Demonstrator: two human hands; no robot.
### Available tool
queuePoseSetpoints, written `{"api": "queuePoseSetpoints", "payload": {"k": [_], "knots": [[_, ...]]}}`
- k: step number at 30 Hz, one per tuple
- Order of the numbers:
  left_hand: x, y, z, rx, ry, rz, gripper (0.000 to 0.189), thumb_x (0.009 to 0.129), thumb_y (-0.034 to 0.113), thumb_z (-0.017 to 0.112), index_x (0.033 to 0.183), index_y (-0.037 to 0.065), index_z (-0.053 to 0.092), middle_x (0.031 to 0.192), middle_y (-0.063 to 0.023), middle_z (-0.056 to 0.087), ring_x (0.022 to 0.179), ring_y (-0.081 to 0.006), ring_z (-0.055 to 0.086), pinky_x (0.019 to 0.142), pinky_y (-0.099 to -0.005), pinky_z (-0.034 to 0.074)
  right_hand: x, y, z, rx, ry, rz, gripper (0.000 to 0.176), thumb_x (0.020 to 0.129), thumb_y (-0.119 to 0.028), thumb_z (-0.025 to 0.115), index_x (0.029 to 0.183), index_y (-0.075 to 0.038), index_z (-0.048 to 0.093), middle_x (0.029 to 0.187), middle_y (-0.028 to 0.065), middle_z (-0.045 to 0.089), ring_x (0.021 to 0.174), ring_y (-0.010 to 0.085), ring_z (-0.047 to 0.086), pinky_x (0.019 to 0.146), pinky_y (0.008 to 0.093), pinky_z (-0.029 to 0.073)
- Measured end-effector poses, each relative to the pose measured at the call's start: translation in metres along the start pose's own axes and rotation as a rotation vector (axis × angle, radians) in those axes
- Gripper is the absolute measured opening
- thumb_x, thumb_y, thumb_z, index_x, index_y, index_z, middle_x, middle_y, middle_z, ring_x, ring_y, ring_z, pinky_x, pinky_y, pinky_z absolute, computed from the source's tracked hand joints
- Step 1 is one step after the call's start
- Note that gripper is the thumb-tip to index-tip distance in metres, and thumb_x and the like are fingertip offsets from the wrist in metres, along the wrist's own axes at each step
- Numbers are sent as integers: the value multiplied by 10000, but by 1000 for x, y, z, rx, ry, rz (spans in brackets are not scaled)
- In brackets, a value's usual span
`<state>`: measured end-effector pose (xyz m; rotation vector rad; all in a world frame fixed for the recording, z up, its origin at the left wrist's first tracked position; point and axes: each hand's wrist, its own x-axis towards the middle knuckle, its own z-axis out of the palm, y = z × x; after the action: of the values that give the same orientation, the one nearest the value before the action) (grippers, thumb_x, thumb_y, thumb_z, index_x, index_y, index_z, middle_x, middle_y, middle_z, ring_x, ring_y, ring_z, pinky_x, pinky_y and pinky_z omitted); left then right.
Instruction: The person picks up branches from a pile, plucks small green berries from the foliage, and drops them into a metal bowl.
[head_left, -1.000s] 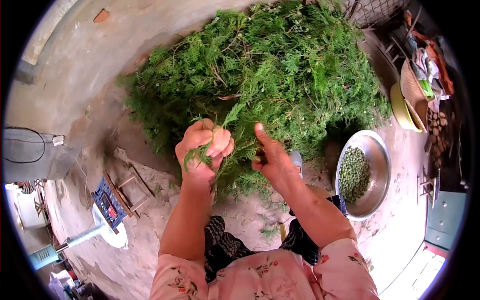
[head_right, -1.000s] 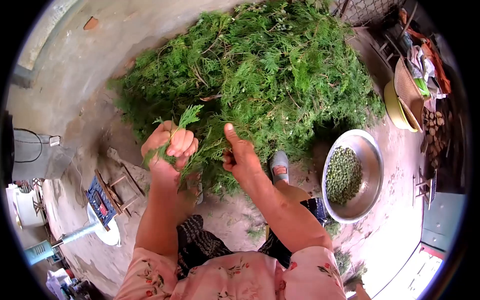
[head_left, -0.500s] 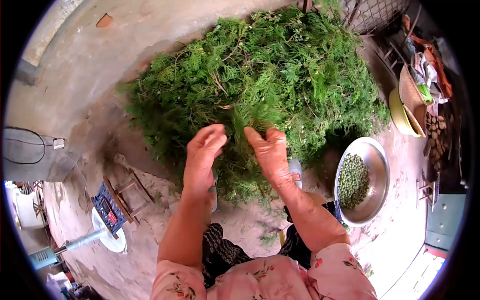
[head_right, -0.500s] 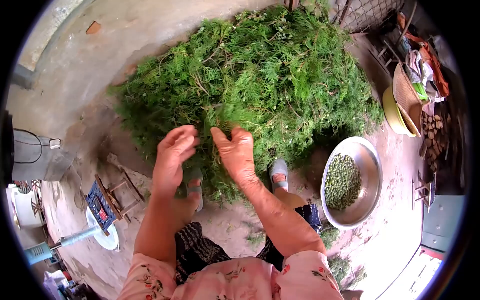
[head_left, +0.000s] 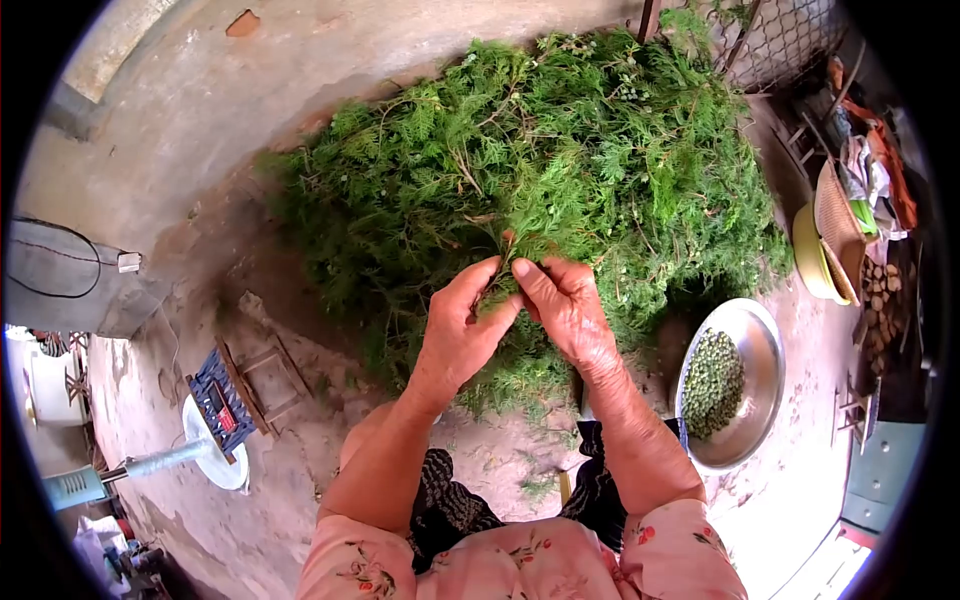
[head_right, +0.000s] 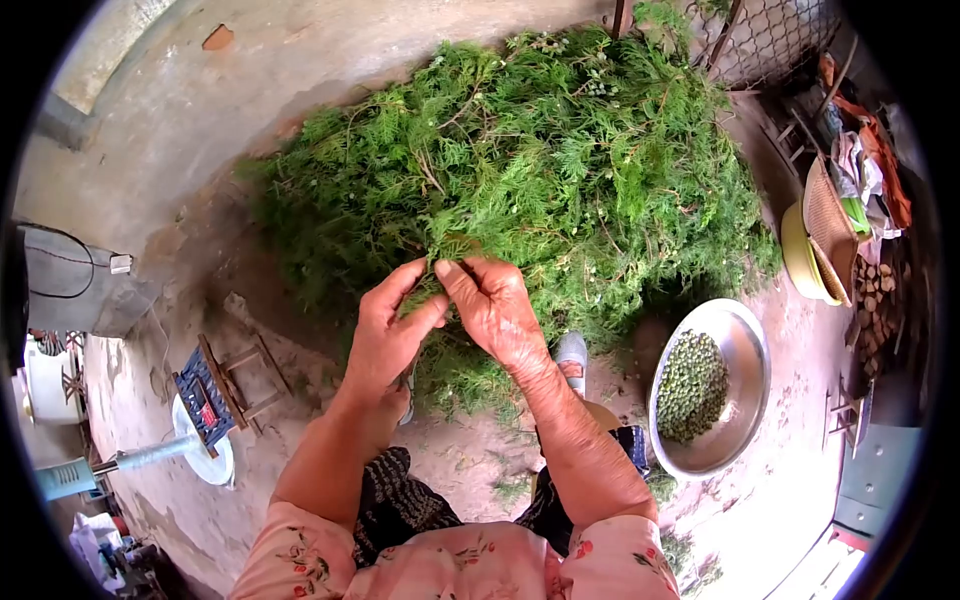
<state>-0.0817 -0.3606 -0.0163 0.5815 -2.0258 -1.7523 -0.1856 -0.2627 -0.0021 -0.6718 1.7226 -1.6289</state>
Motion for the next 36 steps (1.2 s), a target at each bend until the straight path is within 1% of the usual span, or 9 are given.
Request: {"api": "queuePoseSetpoints", "payload": {"k": [1,5,11,18,21,24,25,29,36], "knots": [[-1,3,3,-107,54,18,188,838,71,562,1007,-11,574,713,-28,564,576,-79,512,565,-219,465,-2,-5,-2,59,-83,-13,220,896,-126,528,1043,34,562,752,43,582,658,85,505,599,222,432],[2,22,-5,-373,41,-215,140,852,134,496,834,7,551,572,-11,446,482,-96,421,498,-255,446,1,-4,-8,163,-146,-18,268,857,-23,529,1124,-9,540,786,13,579,559,60,469,505,208,411],[5,14,-7,-562,26,-302,153,833,168,541,848,19,573,570,-14,475,470,-95,447,434,-241,410,0,0,-5,284,-149,-11,297,826,-62,610,1116,-34,555,727,-27,513,547,34,441,465,175,376],[4,22,3,-498,142,-298,194,831,215,620,829,22,609,616,-13,554,509,-87,519,424,-216,404,-4,-2,2,264,-75,-24,121,830,-55,609,927,2,564,719,15,564,555,51,495,478,193,409],[6,19,10,-507,269,-284,143,823,159,619,828,16,617,641,-9,568,500,-85,501,426,-216,389,-7,-2,6,95,-19,-114,80,835,-33,591,894,3,551,723,21,567,577,66,525,508,211,439],[5,10,0,-450,158,-232,106,805,115,623,828,12,629,671,-8,583,474,-71,449,415,-211,336,-11,0,8,-159,15,-224,50,846,-3,546,896,1,547,711,28,559,544,72,505,506,206,431],[5,7,-3,-450,159,-231,106,805,115,623,828,12,629,671,-8,583,474,-71,449,415,-211,336,-12,-2,3,49,-90,-19,65,857,-18,532,914,-1,557,720,28,570,515,60,472,455,187,379],[8,12,-5,-732,183,-335,72,776,68,631,810,4,632,621,5,548,445,-52,375,405,-217,261,-9,2,-6,500,-140,145,114,850,-65,546,951,-15,565,755,40,584,468,65,406,395,179,278],[8,11,-8,-679,180,-393,87,769,91,635,789,33,573,536,29,450,385,-64,339,399,-221,245,-2,-1,-38,890,-79,-9,213,843,-198,579,910,-1,532,825,100,544,524,96,444,372,198,289]]}}
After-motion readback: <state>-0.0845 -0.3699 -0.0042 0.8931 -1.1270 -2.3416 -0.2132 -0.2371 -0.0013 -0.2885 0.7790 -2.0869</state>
